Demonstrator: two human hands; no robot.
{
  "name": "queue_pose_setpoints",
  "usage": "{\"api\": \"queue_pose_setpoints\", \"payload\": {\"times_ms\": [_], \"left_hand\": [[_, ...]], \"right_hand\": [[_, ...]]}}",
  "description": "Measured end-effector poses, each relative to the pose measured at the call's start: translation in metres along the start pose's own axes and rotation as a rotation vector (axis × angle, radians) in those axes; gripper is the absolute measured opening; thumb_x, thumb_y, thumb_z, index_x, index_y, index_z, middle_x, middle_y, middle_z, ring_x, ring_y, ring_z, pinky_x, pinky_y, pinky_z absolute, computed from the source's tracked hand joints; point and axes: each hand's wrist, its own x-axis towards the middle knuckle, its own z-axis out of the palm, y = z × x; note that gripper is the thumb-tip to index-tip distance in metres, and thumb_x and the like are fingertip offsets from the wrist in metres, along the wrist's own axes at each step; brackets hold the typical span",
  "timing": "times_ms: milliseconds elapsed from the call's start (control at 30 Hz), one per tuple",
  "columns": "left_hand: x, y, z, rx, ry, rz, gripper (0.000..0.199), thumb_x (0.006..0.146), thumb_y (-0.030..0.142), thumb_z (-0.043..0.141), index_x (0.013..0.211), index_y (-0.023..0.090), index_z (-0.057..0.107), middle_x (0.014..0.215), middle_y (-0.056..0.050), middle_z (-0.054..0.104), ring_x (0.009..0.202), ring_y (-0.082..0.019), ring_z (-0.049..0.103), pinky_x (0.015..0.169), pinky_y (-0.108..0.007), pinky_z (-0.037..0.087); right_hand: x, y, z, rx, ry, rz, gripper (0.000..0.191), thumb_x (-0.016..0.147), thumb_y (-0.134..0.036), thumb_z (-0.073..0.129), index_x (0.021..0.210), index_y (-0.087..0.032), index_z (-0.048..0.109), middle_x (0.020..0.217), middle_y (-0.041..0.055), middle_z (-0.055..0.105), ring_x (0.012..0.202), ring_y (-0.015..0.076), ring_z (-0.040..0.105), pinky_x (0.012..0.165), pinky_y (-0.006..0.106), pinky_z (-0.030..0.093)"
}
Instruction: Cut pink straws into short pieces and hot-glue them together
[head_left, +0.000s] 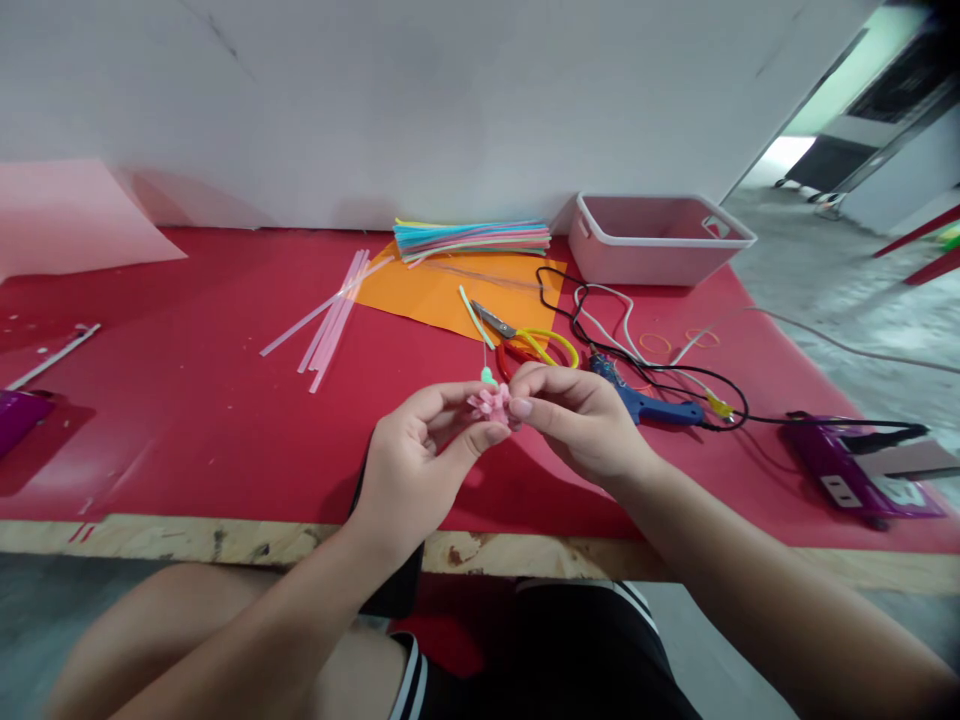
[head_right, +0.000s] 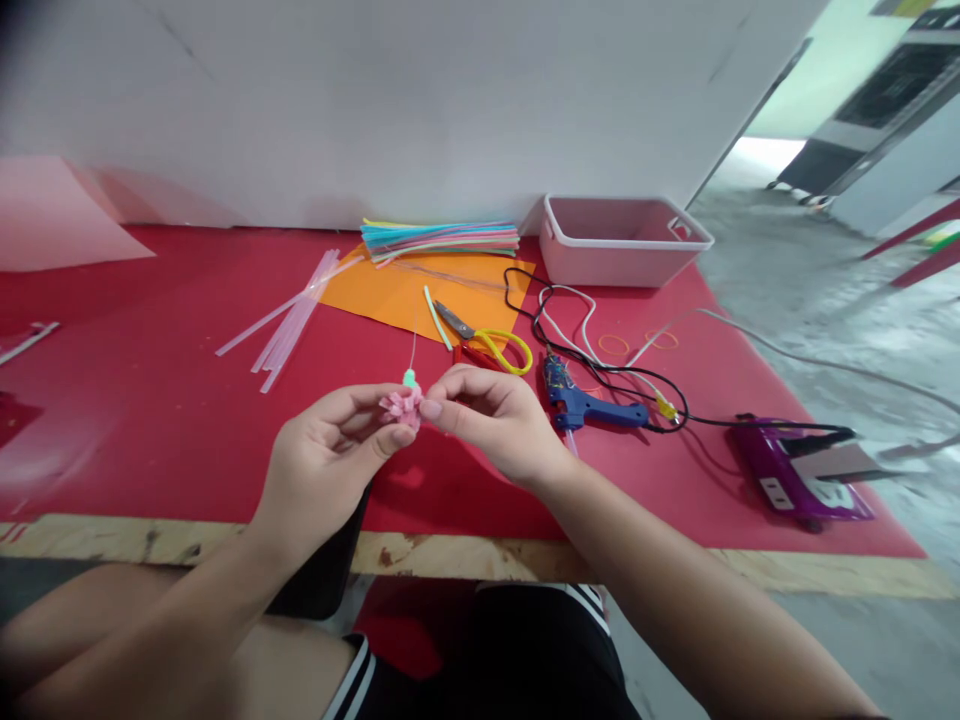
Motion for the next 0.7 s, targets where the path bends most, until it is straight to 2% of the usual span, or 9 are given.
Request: {"api": "queue_pose_setpoints", "payload": {"times_ms": [133, 200, 367, 500, 700], "left_hand": [[0.0003, 0.0001, 0.0007, 0.011, 0.019, -0.028, 0.030, 0.076, 0.032, 0.089, 0.098, 0.018, 0.074, 0.099, -0.006, 0.084, 0.095, -0.023, 0.081, 0.092, -0.033, 0.065], [0.0000, 0.0002, 0.0006, 0.008, 0.018, -0.038, 0.031, 0.074, 0.032, 0.090, 0.097, 0.018, 0.074, 0.097, -0.006, 0.085, 0.095, -0.023, 0.081, 0.091, -0.033, 0.066], [-0.0006, 0.0008, -0.0003, 0.008, 0.032, -0.066, 0.031, 0.073, 0.028, 0.091, 0.097, 0.018, 0.074, 0.096, -0.005, 0.085, 0.094, -0.022, 0.081, 0.088, -0.030, 0.066], [-0.0010, 0.0012, 0.0005, -0.008, 0.015, -0.051, 0.026, 0.076, 0.026, 0.088, 0.096, 0.018, 0.075, 0.095, -0.004, 0.085, 0.092, -0.020, 0.081, 0.087, -0.026, 0.066], [-0.0013, 0.0027, 0.0006, -0.030, 0.011, -0.058, 0.031, 0.073, 0.029, 0.090, 0.096, 0.017, 0.075, 0.096, -0.006, 0.085, 0.092, -0.023, 0.081, 0.088, -0.032, 0.067]], "right_hand": [[0.0014, -0.0011, 0.0004, 0.081, -0.013, 0.176, 0.028, 0.073, -0.039, 0.091, 0.078, -0.017, 0.075, 0.075, -0.0003, 0.068, 0.069, 0.0108, 0.060, 0.068, 0.026, 0.051], [0.0014, -0.0002, -0.0010, 0.091, -0.026, 0.210, 0.031, 0.072, -0.041, 0.092, 0.081, -0.017, 0.074, 0.077, -0.0002, 0.069, 0.070, 0.0108, 0.061, 0.070, 0.026, 0.052], [0.0006, 0.0039, -0.0040, 0.094, -0.060, 0.223, 0.031, 0.077, -0.042, 0.089, 0.086, -0.016, 0.074, 0.083, 0.0008, 0.069, 0.074, 0.0106, 0.062, 0.076, 0.027, 0.052], [0.0004, 0.0046, -0.0022, 0.180, -0.096, 0.204, 0.027, 0.078, -0.036, 0.089, 0.090, -0.019, 0.072, 0.084, -0.0014, 0.066, 0.076, 0.0099, 0.062, 0.074, 0.024, 0.051], [0.0001, 0.0051, -0.0022, 0.239, -0.111, 0.211, 0.025, 0.078, -0.034, 0.089, 0.088, -0.019, 0.072, 0.082, -0.0011, 0.066, 0.074, 0.0106, 0.062, 0.073, 0.025, 0.053]]}}
